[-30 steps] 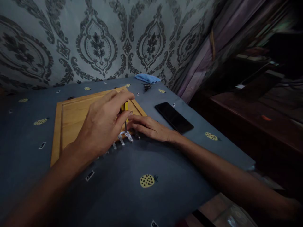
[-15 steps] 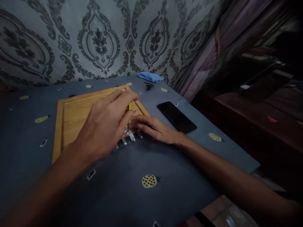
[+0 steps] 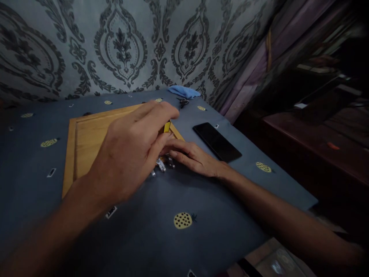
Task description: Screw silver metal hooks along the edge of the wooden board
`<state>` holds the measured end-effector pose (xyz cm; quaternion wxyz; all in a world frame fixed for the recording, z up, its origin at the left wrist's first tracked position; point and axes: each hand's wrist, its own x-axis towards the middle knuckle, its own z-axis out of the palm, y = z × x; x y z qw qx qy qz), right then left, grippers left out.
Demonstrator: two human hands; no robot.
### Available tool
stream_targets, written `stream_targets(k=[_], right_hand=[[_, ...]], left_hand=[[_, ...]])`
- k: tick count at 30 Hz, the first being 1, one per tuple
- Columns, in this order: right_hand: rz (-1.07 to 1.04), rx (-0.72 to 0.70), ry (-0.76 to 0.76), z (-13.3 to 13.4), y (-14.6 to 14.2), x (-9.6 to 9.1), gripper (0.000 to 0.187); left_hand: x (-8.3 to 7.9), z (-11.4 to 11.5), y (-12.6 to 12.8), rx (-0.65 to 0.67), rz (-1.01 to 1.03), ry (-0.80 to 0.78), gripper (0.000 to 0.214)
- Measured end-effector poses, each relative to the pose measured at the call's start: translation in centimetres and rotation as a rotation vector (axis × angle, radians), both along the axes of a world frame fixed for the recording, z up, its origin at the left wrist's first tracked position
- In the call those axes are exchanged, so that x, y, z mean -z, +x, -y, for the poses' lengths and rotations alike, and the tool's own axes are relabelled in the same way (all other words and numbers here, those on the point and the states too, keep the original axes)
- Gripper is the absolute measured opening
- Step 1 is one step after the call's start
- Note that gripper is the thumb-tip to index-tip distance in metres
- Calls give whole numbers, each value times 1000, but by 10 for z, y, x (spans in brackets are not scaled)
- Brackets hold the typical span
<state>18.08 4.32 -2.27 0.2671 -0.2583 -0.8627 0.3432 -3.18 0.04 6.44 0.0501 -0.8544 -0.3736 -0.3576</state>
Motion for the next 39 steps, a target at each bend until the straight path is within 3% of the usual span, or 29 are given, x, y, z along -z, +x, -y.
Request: stream_targets(k=[4, 13, 21, 39], right_hand=[[-20, -4, -4, -1, 0, 2, 38], [-20, -6, -8, -1, 1, 1, 38], [-14, -3, -8, 0, 1, 1, 39], [18, -9, -8, -1, 2, -1, 32]], left_hand=[[-6, 1, -3, -2, -30, -40, 26], [1, -5, -5, -1, -39, -189, 28], [2, -6, -4, -4, -26, -136, 29], [4, -6, -3, 3, -61, -193, 30]])
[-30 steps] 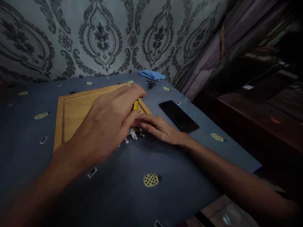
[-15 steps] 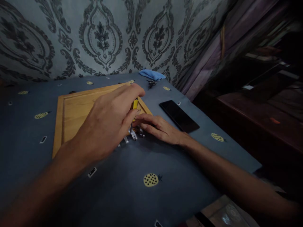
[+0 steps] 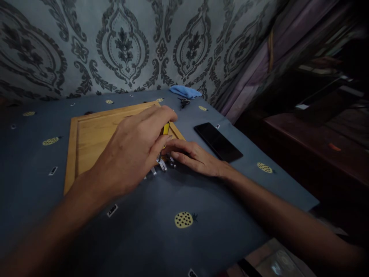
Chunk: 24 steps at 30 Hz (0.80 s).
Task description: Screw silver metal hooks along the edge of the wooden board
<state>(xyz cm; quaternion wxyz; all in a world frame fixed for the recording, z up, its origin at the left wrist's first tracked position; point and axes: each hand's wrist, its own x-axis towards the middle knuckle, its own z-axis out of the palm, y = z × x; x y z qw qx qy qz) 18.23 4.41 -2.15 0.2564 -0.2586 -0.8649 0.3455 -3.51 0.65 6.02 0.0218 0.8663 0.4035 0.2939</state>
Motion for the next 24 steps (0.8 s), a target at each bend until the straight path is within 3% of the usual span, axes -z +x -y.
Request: stream_targets(k=[24], right_hand=[[35, -20, 1, 2, -2, -3, 42]], left_hand=[[2, -2, 9, -46, -16, 11, 22]])
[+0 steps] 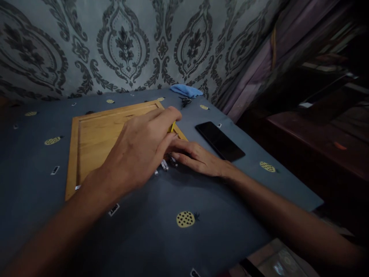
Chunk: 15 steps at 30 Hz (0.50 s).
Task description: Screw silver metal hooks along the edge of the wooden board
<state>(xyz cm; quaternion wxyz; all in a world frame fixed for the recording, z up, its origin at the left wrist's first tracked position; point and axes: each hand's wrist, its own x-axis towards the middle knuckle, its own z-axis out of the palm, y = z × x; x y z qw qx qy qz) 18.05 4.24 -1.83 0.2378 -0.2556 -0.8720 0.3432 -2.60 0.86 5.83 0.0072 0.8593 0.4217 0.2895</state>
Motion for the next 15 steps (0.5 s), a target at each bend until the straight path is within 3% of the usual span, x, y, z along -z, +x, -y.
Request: stream_targets(k=[4, 9, 15], right_hand=[[1, -7, 9, 0, 1, 1, 43], [-14, 22, -6, 1, 0, -2, 38], [-3, 32, -49, 0, -10, -15, 36]], left_hand=[[-1, 0, 1, 19, 15, -20, 23], [-8, 3, -9, -21, 95, 67, 17], [-14, 9, -26, -19, 10, 135, 21]])
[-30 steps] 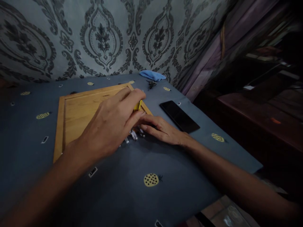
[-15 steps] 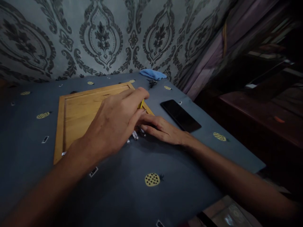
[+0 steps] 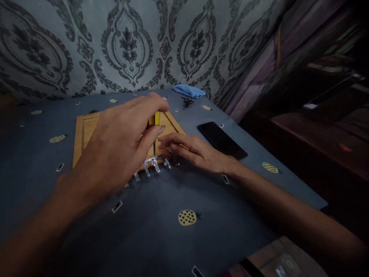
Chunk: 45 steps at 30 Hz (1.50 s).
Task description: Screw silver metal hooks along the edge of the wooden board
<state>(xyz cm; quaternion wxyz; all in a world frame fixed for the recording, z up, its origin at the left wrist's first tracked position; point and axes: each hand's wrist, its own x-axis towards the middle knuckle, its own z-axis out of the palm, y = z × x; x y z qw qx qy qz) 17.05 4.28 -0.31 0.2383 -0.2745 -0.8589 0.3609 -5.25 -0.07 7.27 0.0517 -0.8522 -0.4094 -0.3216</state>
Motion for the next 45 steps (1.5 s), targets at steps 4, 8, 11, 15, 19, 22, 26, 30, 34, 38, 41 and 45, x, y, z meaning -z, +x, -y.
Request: stream_targets(k=[4, 8, 11, 15, 19, 22, 26, 30, 34, 38, 41, 45], right_hand=[[61, -47, -30, -2, -12, -7, 31], [109, -58, -70, -1, -21, -7, 28], [91, -60, -82, 0, -23, -2, 27], [73, -56, -89, 1, -23, 2, 26], [84, -49, -54, 2, -24, 3, 25], [77, -49, -55, 2, -23, 3, 25], [63, -59, -68, 2, -23, 3, 25], [81, -56, -57, 3, -21, 1, 25], [84, -53, -43, 4, -19, 1, 28], [69, -51, -18, 5, -17, 6, 32], [86, -25, -1, 6, -14, 10, 32], [98, -12, 59, 7, -13, 11, 31]], left_hand=[[8, 3, -5, -23, 18, -19, 25], [14, 1, -4, -20, 29, -36, 28], [16, 0, -4, -16, 45, -78, 27], [18, -2, -3, -9, 62, -102, 28], [18, -1, -3, 1, 55, -108, 29], [17, -1, -3, 14, 44, -107, 31], [15, -2, -3, 34, 18, -111, 29], [13, -7, -4, 75, -15, -138, 31], [13, -9, -5, 105, -32, -150, 31], [15, -7, -6, 112, 0, -135, 28], [13, -6, -7, 111, 36, -127, 25], [6, -5, -9, 130, 74, -145, 22]])
